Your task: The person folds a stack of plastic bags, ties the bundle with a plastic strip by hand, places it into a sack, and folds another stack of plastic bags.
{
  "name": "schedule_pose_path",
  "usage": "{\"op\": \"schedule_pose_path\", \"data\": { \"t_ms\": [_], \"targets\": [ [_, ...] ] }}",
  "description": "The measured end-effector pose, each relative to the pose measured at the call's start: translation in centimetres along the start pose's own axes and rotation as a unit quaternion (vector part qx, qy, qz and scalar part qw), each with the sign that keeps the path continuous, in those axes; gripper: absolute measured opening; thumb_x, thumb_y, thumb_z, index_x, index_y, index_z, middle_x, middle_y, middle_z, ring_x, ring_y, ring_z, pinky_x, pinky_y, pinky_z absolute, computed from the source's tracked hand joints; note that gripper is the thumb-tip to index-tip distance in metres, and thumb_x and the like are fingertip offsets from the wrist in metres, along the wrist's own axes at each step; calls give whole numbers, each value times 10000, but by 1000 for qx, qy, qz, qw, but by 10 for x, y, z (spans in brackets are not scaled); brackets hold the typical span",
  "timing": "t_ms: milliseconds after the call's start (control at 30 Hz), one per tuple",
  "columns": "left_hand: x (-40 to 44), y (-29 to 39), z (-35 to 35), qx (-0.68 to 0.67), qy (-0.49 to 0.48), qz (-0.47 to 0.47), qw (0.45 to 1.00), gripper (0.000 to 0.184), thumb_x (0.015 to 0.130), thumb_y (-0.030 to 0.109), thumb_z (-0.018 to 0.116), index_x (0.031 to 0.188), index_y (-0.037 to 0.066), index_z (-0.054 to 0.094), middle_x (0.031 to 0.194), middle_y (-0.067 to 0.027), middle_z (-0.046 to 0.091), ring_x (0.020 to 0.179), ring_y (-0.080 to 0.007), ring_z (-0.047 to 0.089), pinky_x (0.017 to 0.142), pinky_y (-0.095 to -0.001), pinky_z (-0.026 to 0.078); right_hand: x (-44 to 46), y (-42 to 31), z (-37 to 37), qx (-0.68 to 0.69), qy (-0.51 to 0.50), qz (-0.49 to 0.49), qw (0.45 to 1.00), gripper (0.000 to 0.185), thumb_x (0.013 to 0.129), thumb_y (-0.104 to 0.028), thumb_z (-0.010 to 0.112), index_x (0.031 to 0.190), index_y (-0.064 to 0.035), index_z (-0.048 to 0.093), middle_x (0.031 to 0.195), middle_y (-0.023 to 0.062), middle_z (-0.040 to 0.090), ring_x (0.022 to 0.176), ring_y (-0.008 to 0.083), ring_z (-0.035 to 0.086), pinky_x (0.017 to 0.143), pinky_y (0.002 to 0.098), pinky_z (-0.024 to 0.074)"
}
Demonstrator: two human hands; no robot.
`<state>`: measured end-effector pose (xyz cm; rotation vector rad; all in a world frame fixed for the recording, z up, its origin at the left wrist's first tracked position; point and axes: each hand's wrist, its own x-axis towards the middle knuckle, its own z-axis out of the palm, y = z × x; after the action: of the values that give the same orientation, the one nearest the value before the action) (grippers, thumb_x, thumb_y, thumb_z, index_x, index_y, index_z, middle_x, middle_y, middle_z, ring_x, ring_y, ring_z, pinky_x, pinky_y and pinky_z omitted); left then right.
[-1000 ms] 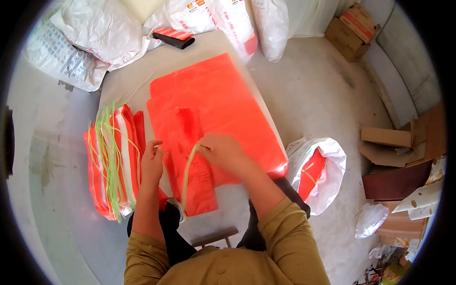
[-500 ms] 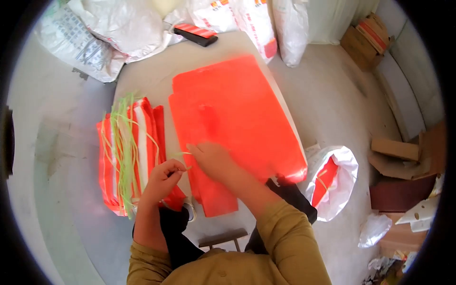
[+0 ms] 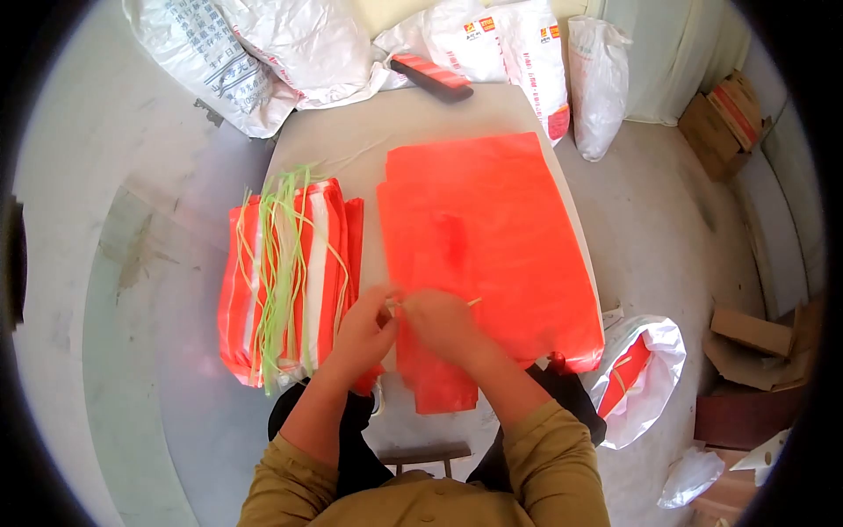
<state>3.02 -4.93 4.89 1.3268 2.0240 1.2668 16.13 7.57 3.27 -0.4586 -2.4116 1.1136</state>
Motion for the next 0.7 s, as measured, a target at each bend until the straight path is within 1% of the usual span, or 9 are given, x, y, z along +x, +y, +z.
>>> {"op": "schedule_pose_path", "data": {
  "t_ms": [100,200,267,400,500,567,600,667,700],
  "targets": [
    [5,-5,12,75,46,141,986,285,849,2,703,1127,42,655,883,-119,604,747,-245,628,659,-349,502,-2,0,-3,22,-2,12,1000,251,1019,-200,558,923,8,662,826,177,639,769,359,615,687,427,484],
    [4,7,15,176,84,152,969,219,813,-5,718,1025,36,678,879,-126,622,733,-275,630,650,-369,504,-6,-11,-8,21,-6,35,999,270,1018,-212,556,913,15,656,806,194,624,758,369,610,686,431,482],
    [5,14,19,170,103,143,970,156,815,11,730,962,32,682,842,-125,622,720,-273,627,644,-370,504,-7,-23,-19,3,-17,66,998,282,1021,-220,550,913,19,653,799,199,620,765,376,616,701,430,493],
    [7,11,26,136,108,123,977,101,840,43,745,927,24,698,747,-100,592,678,-220,601,618,-335,477,-13,-9,-23,6,24,18,1000,231,1000,-205,573,1006,5,670,846,192,634,827,371,637,732,415,518],
    [8,5,33,2,92,18,996,80,881,63,732,934,11,702,712,-62,557,670,-158,560,611,-292,439,-16,-9,-28,19,40,19,999,192,951,-121,603,1095,-21,680,912,171,647,864,352,650,736,401,530],
    [11,-3,38,-71,69,-63,993,88,905,73,717,952,1,699,720,-53,558,676,-140,547,615,-278,424,-21,-3,-26,1,61,22,998,250,902,-48,620,1144,-40,683,951,150,647,872,334,651,725,395,531],
    [13,-4,39,-108,57,-103,987,94,916,78,709,961,-4,697,724,-48,559,680,-131,540,616,-272,416,-22,-4,-28,-42,48,-10,998,263,881,-22,618,1135,-45,683,958,141,641,866,327,648,723,395,531],
    [13,2,36,-31,3,-85,996,140,937,144,670,982,18,712,860,-125,652,820,-263,627,724,-376,485,-22,-7,-36,-126,23,-76,989,298,838,31,615,1115,-55,685,971,124,630,855,312,642,719,396,532],
    [14,7,33,7,-25,-76,997,169,948,177,651,993,29,719,928,-163,699,891,-330,671,777,-428,519,-23,-4,-35,-135,30,-81,987,279,867,-1,601,1130,-60,673,984,130,623,888,320,634,734,397,528]
  ]
}}
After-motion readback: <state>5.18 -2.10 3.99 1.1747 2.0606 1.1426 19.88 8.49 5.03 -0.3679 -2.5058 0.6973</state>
